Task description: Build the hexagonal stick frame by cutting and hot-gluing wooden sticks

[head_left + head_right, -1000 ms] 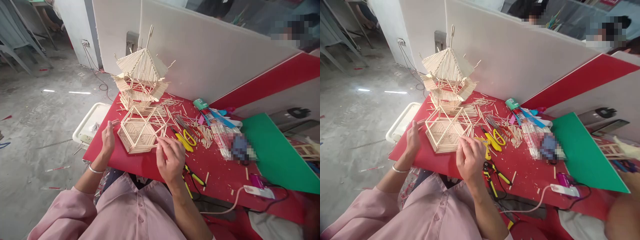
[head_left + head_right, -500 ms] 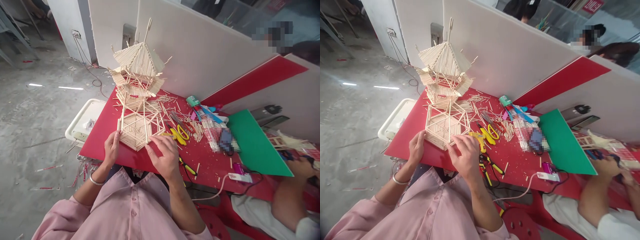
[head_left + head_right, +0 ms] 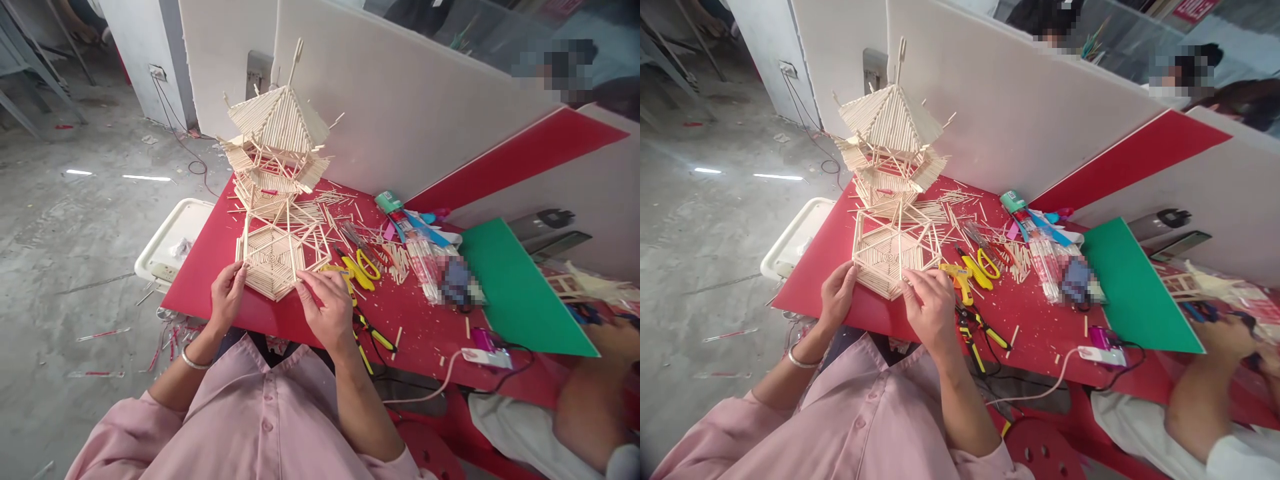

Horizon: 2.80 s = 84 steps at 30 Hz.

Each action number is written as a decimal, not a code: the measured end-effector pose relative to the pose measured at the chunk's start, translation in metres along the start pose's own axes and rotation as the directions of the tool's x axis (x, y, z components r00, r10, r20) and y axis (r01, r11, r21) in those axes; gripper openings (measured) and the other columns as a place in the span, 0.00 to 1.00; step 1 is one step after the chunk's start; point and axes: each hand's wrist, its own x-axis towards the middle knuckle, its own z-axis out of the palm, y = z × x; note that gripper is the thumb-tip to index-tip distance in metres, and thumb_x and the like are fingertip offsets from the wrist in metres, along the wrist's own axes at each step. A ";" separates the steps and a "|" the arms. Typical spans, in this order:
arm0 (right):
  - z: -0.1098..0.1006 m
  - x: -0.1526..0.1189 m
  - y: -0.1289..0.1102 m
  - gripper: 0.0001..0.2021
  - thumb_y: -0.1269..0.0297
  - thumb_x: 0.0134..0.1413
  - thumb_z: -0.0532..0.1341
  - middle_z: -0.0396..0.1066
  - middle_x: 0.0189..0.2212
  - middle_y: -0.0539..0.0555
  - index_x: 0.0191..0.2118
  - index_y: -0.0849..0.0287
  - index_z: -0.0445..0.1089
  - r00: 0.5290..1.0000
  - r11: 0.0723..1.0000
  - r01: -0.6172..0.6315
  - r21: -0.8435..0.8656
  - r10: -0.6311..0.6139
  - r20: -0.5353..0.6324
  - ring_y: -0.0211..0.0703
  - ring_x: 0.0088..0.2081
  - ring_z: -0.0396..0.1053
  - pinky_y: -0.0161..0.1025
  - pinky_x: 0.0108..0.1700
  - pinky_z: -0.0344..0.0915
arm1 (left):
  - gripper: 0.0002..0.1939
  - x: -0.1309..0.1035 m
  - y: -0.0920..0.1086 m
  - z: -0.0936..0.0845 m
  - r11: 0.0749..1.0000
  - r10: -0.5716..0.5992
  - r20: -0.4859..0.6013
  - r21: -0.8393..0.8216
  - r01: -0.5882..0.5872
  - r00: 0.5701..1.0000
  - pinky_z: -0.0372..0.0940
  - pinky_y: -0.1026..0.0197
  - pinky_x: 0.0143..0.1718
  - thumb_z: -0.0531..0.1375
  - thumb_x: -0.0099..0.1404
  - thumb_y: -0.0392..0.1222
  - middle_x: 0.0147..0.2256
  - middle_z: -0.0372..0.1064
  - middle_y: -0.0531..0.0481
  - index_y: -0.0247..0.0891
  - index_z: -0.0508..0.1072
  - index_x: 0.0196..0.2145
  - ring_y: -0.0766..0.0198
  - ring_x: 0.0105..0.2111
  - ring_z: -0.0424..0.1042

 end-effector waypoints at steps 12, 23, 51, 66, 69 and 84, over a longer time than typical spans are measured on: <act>-0.009 0.019 0.006 0.11 0.57 0.63 0.60 0.80 0.35 0.52 0.41 0.54 0.78 0.970 0.971 -0.217 0.102 0.203 0.133 0.42 0.35 0.75 0.39 0.41 0.70 | 0.18 0.000 -0.001 0.000 0.999 0.016 0.016 0.028 -0.016 1.000 0.68 0.54 0.48 0.58 0.67 0.54 0.42 0.79 0.43 0.38 0.79 0.42 0.53 0.45 0.76; 0.000 0.046 0.016 0.06 0.59 0.55 0.64 0.79 0.29 0.49 0.34 0.54 0.76 0.893 0.910 -0.388 0.149 0.330 0.306 0.41 0.31 0.76 0.34 0.33 0.68 | 0.10 0.006 -0.018 0.004 0.970 0.194 -0.016 0.152 -0.190 0.981 0.70 0.57 0.43 0.59 0.66 0.45 0.37 0.79 0.46 0.39 0.79 0.39 0.58 0.38 0.77; 0.012 0.037 0.026 0.09 0.57 0.53 0.65 0.77 0.27 0.52 0.34 0.57 0.77 0.871 0.802 -0.478 0.359 0.381 0.311 0.40 0.29 0.73 0.34 0.31 0.67 | 0.11 0.004 -0.012 0.004 0.975 0.165 -0.008 0.155 -0.162 0.986 0.69 0.59 0.37 0.58 0.66 0.46 0.37 0.79 0.46 0.39 0.79 0.39 0.59 0.36 0.76; 0.010 0.038 0.023 0.09 0.58 0.53 0.65 0.78 0.29 0.52 0.35 0.58 0.78 0.872 0.799 -0.478 0.366 0.380 0.310 0.40 0.29 0.74 0.34 0.33 0.69 | 0.11 0.004 -0.013 0.004 0.977 0.174 -0.024 0.133 -0.169 0.985 0.69 0.59 0.38 0.59 0.66 0.46 0.36 0.79 0.46 0.39 0.79 0.38 0.58 0.36 0.76; 0.010 0.038 0.023 0.09 0.57 0.53 0.65 0.78 0.29 0.53 0.35 0.58 0.77 0.874 0.800 -0.474 0.368 0.376 0.307 0.40 0.30 0.74 0.35 0.33 0.69 | 0.11 0.004 -0.013 0.004 0.976 0.169 -0.023 0.144 -0.165 0.985 0.69 0.59 0.38 0.59 0.66 0.47 0.36 0.79 0.46 0.40 0.78 0.38 0.58 0.36 0.76; 0.010 0.038 0.024 0.09 0.57 0.54 0.65 0.78 0.29 0.52 0.35 0.57 0.77 0.878 0.814 -0.461 0.353 0.363 0.311 0.41 0.30 0.74 0.35 0.34 0.69 | 0.11 0.005 -0.011 0.004 0.975 0.172 -0.016 0.144 -0.168 0.985 0.68 0.60 0.37 0.59 0.66 0.46 0.36 0.79 0.46 0.39 0.78 0.37 0.59 0.36 0.76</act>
